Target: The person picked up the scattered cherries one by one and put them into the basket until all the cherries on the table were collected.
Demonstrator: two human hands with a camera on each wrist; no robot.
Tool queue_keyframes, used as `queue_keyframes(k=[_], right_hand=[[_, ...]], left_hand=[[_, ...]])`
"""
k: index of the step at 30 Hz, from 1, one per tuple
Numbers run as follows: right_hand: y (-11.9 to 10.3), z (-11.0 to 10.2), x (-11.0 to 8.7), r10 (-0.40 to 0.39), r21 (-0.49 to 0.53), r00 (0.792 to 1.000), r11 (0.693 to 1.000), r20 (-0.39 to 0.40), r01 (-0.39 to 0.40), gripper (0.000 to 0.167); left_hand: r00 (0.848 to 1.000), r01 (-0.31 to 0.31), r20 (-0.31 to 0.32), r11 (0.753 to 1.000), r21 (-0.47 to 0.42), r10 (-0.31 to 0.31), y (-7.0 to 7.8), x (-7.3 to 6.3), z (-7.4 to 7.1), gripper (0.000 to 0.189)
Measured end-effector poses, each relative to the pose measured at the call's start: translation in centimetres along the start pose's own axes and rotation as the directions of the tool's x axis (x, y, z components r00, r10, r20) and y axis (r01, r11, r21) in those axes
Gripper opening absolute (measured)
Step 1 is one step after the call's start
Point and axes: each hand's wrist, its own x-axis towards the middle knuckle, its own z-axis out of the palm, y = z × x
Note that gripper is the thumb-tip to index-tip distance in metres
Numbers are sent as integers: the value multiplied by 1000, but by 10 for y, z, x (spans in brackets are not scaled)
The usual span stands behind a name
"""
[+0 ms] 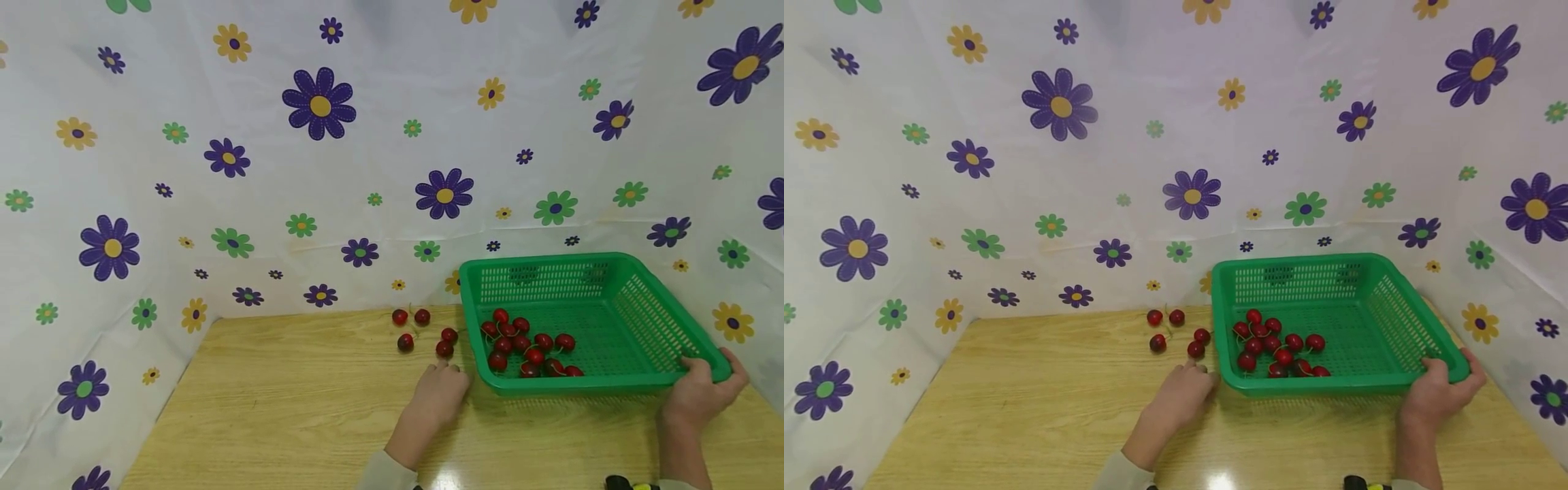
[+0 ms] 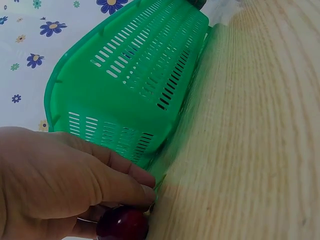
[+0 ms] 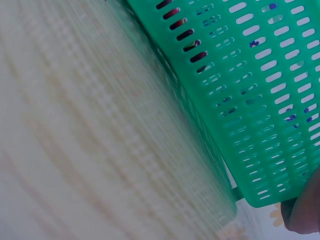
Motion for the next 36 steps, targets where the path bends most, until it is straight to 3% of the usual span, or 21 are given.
queue_keyframes(k=[6, 16, 21, 26, 36], right_hand=[[1, 0, 1, -2, -1, 1000, 1000, -2, 2, 49], [2, 0, -1, -10, -4, 1000, 1000, 18, 10, 48], [2, 0, -1, -27, -33, 1000, 999, 0, 27, 50], [-1, 0, -1, 11, -23, 999, 1000, 36, -10, 50], [-4, -1, 0, 37, -21, 999, 999, 36, -36, 49]], left_hand=[[1000, 27, 8, 997, -70, -26, -8, -1, -5, 20], [997, 38, -68, 991, -126, -46, -30, -7, -18, 2], [994, 44, -86, 973, -228, -66, -39, -11, -23, 12], [992, 35, -105, 949, -312, -71, -46, -15, -26, 18], [980, -27, -191, 922, -387, -52, -54, -16, -55, 6]])
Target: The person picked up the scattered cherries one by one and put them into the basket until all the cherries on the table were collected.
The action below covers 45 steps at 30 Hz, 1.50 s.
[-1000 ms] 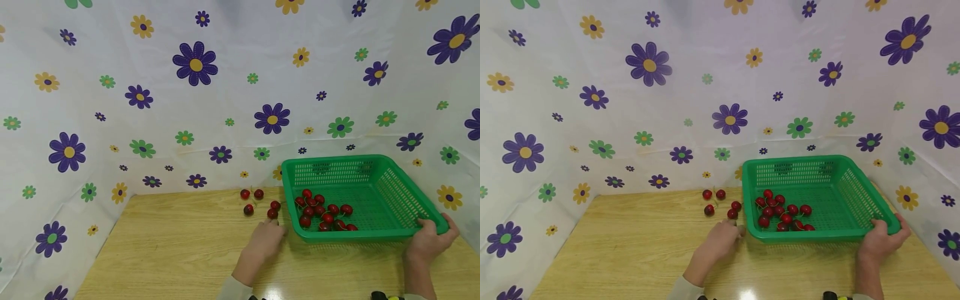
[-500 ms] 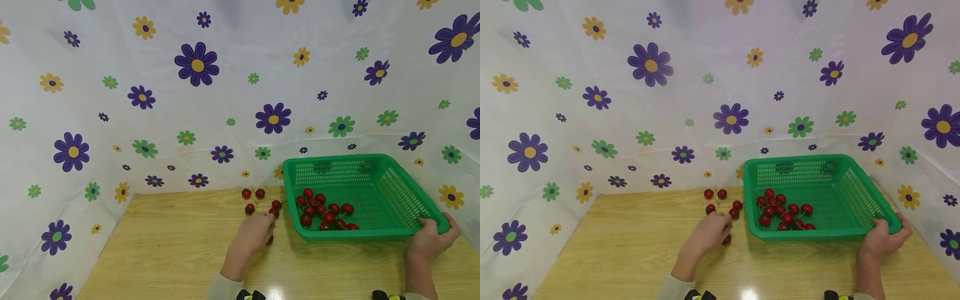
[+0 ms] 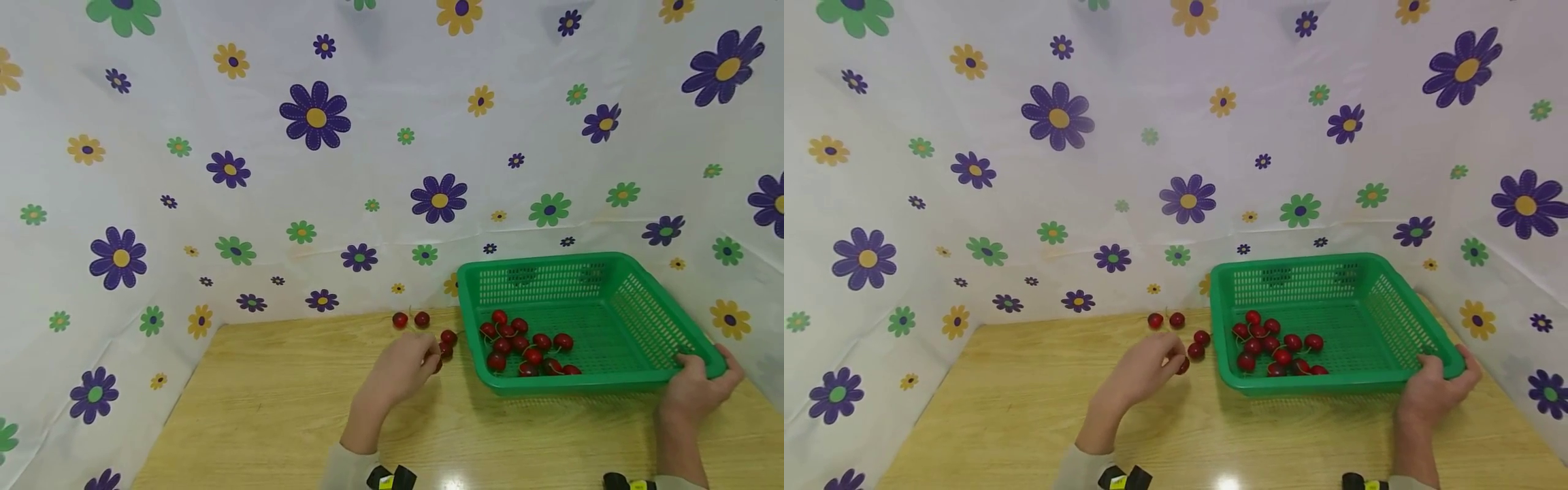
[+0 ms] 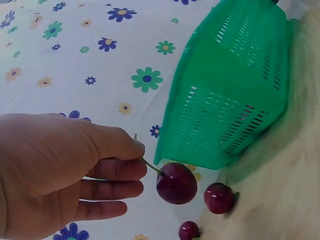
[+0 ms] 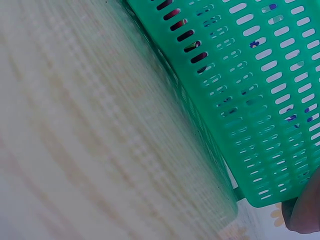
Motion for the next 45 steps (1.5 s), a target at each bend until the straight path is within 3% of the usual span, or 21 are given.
queue_keyframes(k=[5, 10, 15, 21, 29, 37, 42, 45], right_hand=[[-2, -1, 1, 8, 30, 1000, 1000, 9, -8, 48], [-6, -1, 6, 3, 11, 1000, 1000, 11, -3, 48], [-7, -2, 10, -7, -15, 1000, 1000, 24, 7, 49], [-4, -5, 13, 24, -37, 999, 999, 27, -23, 52], [2, -4, 10, -12, -39, 1000, 999, 14, 13, 52], [6, -2, 7, -29, -30, 999, 999, 35, 30, 52], [5, -1, 6, -33, -27, 999, 999, 25, 33, 52], [4, 0, 5, -33, -9, 999, 999, 31, 34, 50]], left_hand=[[998, -36, -57, 996, 81, 41, 6, 13, -14, 6], [982, -139, -97, 965, 224, 164, 18, 34, -20, 8], [977, -175, -86, 966, 189, 193, 29, 55, -21, 13], [986, -155, -55, 986, 57, 158, 34, 83, -15, 6], [991, -131, -17, 991, -7, 131, 30, 110, 12, 5], [998, 37, -39, 990, -139, -43, 21, 122, 42, 6], [994, 101, -40, 991, -87, -105, 18, 131, 53, 5], [994, 107, -41, 994, 30, -105, 18, 139, 56, 4]])
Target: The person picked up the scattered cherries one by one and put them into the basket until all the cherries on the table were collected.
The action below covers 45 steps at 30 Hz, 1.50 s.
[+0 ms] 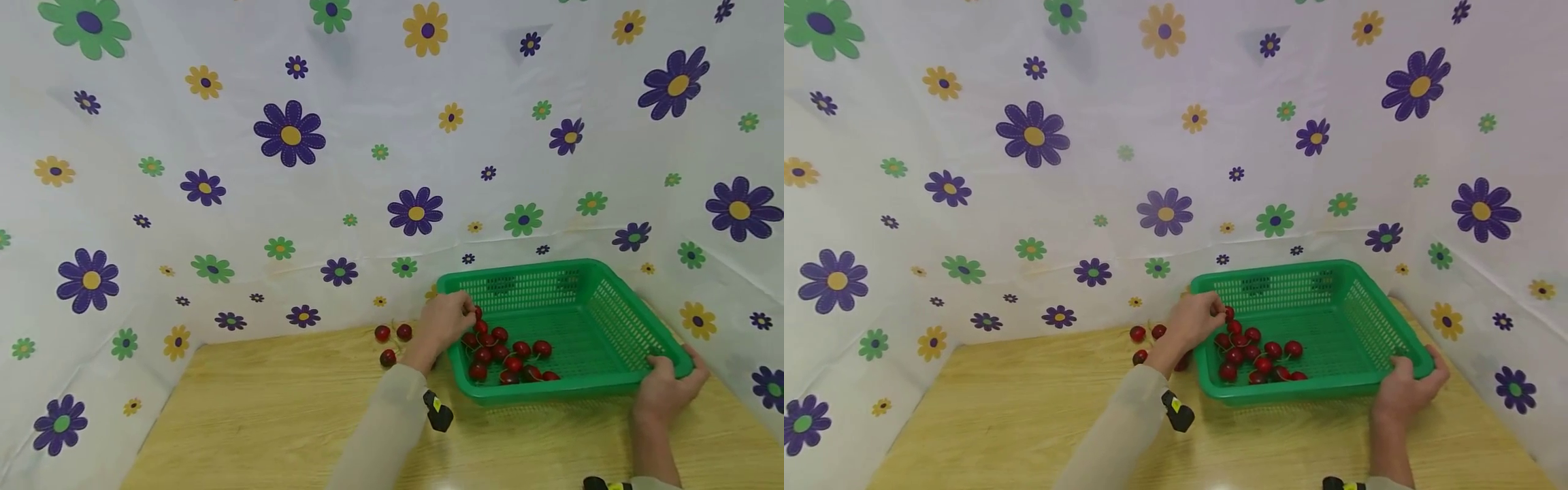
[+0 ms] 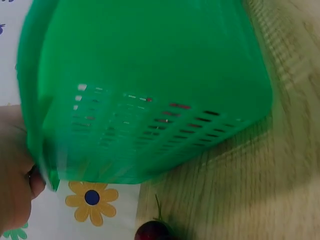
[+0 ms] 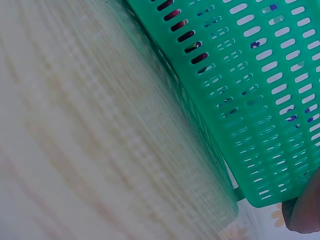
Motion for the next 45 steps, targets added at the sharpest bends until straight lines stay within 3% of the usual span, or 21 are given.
queue_keyframes(k=[3, 6, 11, 17, 20, 28, 33, 36, 40, 42, 45], right_hand=[[1, 2, -2, -1, 17, 1000, 1000, 14, 0, 49], [3, 3, -6, 2, 15, 1000, 1000, 17, -3, 49], [6, 5, -9, 5, 2, 1000, 1000, 22, -5, 52], [8, 6, -7, -11, -7, 1000, 1000, 16, 11, 53], [7, 5, -6, -2, -2, 1000, 1000, 8, 2, 54], [4, 1, -2, -16, 24, 1000, 1000, -18, 17, 53], [1, 0, 1, -25, 22, 1000, 999, -16, 25, 52], [2, 0, 0, -23, 28, 1000, 999, -15, 24, 52], [1, 0, 0, -27, 38, 999, 999, -17, 28, 51], [1, 0, 0, -30, 34, 999, 999, -20, 31, 50], [0, 0, 1, -30, 21, 999, 999, -28, 31, 50]], left_hand=[[1000, 28, 11, 993, 118, -29, 3, 5, 1, 10], [996, 64, 46, 970, 233, -77, 6, 9, 1, 22], [988, 73, 99, 915, 397, -122, 11, 11, 3, 23], [987, 44, 107, 845, 533, -119, 17, 10, 7, 13], [982, 20, 141, 823, 568, -122, 21, 10, 8, 15], [972, -59, 217, 807, 588, -87, 29, 14, 14, 27], [968, -106, 246, 788, 607, -59, 32, 17, 17, 23], [970, -95, 237, 798, 595, -61, 30, 17, 16, 18], [983, -57, 176, 846, 529, -44, 26, 18, 16, 14], [993, -28, 116, 891, 453, -27, 23, 16, 16, 14], [999, 45, -28, 976, 215, -40, 17, 12, 17, 9]])
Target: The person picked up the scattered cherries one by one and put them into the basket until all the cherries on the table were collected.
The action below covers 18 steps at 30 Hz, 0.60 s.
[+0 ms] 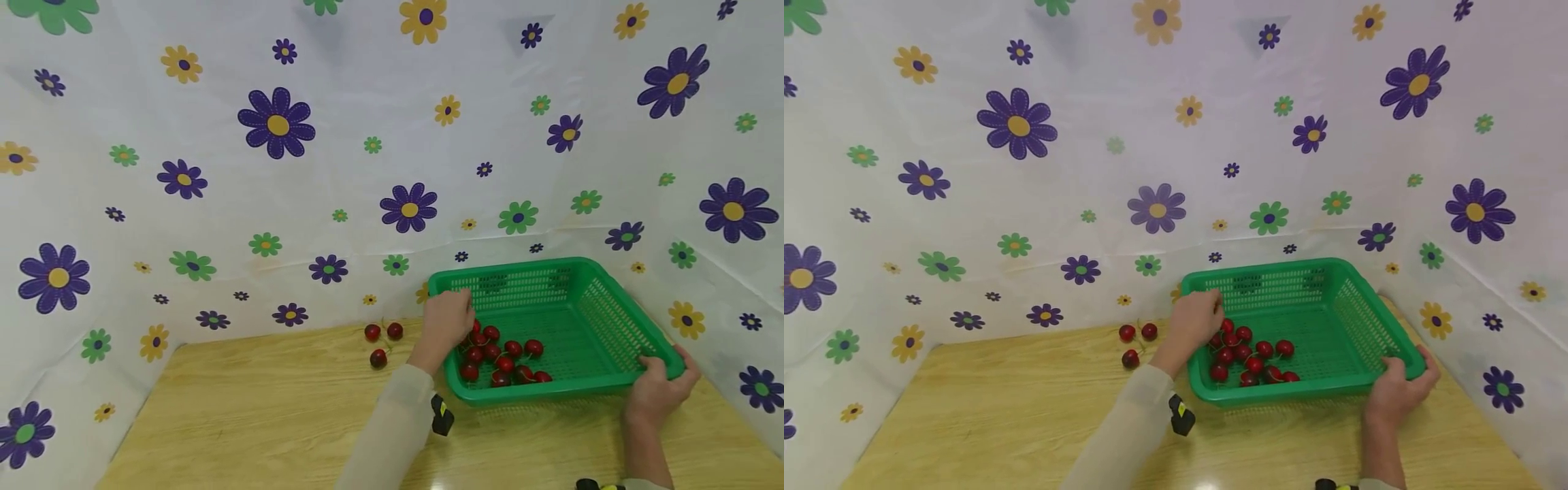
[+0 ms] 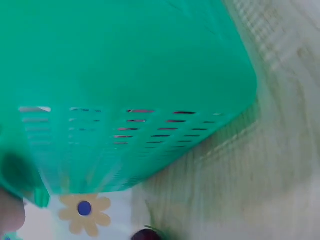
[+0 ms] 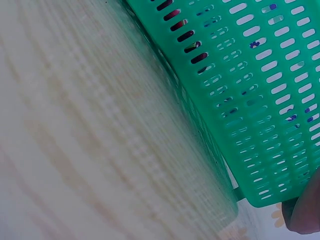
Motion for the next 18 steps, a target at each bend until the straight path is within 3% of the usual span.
queue_keyframes(k=[2, 4, 6, 15, 18], right_hand=[[0, 0, -1, 3, -21, 1000, 1000, -5, -3, 50], [0, 1, -1, 7, -41, 1000, 999, -8, -7, 50], [-2, 1, -1, 4, -67, 1000, 998, -15, -5, 50], [-6, 1, -4, 22, -66, 999, 998, -33, -24, 48], [-5, 1, -5, 33, -50, 999, 998, -38, -35, 49]], left_hand=[[994, 36, -90, 979, -202, -55, -5, -5, 1, 9], [983, 36, -156, 926, -376, -102, -9, -9, 1, 11], [976, 13, -186, 881, -472, -113, -12, -13, 2, 13], [980, -142, -201, 744, -653, 10, -20, -28, 3, 13], [981, -152, -191, 722, -675, 27, -21, -35, 3, 14]])
